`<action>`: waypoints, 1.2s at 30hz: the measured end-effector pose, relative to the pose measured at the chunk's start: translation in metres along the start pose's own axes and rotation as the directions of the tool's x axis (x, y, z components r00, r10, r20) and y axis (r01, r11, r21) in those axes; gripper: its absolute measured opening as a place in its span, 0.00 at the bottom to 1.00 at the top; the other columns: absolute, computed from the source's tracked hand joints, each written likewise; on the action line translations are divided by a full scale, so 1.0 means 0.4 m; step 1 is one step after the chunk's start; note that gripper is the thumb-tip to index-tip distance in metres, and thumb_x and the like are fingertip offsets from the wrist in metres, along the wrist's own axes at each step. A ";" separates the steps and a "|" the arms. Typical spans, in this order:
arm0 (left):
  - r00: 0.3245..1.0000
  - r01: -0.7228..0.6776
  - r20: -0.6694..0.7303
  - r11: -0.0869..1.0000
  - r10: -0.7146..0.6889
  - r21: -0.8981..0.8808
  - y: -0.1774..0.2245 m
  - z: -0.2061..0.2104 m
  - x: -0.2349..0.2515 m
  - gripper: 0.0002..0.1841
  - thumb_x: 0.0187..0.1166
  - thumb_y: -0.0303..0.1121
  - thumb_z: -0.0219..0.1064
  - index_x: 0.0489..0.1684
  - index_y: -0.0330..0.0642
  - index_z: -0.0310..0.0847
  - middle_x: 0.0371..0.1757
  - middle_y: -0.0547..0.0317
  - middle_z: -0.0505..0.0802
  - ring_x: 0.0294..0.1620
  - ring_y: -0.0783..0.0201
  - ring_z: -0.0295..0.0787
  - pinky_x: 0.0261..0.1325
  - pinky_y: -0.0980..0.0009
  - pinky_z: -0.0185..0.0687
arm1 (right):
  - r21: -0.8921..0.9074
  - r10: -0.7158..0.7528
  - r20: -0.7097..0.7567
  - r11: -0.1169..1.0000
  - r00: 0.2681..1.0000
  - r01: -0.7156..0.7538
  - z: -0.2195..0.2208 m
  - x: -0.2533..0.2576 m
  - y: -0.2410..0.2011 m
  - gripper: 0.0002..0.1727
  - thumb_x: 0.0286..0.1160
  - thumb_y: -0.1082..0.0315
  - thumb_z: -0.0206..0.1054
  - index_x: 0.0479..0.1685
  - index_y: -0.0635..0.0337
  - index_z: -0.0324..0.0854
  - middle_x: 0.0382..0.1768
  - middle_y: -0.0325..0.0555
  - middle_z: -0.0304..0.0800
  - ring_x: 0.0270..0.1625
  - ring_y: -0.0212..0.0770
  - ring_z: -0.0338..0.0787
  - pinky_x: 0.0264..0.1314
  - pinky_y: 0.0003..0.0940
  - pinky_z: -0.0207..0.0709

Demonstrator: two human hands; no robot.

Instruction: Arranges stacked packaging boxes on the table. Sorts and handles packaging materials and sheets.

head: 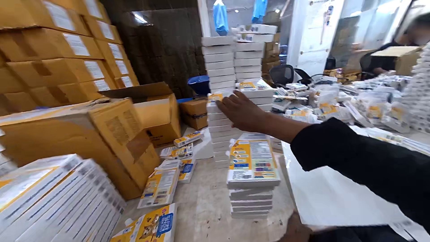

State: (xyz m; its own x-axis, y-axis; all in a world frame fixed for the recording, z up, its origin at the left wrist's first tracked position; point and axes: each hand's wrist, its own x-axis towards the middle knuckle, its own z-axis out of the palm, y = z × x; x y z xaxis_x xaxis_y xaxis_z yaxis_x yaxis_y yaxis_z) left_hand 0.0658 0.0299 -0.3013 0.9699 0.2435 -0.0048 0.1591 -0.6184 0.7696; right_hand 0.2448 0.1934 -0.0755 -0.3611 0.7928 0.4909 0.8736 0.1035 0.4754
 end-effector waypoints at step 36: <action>0.890 0.241 -0.048 0.556 -0.454 -0.796 0.103 0.061 0.041 0.07 0.82 0.17 0.61 0.47 0.28 0.85 0.32 0.52 0.96 0.27 0.61 0.95 0.34 0.66 0.96 | 0.673 0.349 0.241 0.613 0.906 -0.415 -0.023 -1.004 -0.316 0.18 0.87 0.53 0.61 0.63 0.52 0.87 0.69 0.39 0.89 0.82 0.43 0.77 0.91 0.50 0.59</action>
State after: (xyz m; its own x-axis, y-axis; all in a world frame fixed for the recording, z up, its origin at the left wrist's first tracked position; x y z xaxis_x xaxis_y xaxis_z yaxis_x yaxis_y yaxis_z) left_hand 0.0928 -0.0100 -0.2853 0.7816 0.5337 -0.3229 0.1750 0.3092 0.9347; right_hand 0.2765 -0.1436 -0.3259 0.0561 0.8989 0.4346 0.9046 0.1385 -0.4032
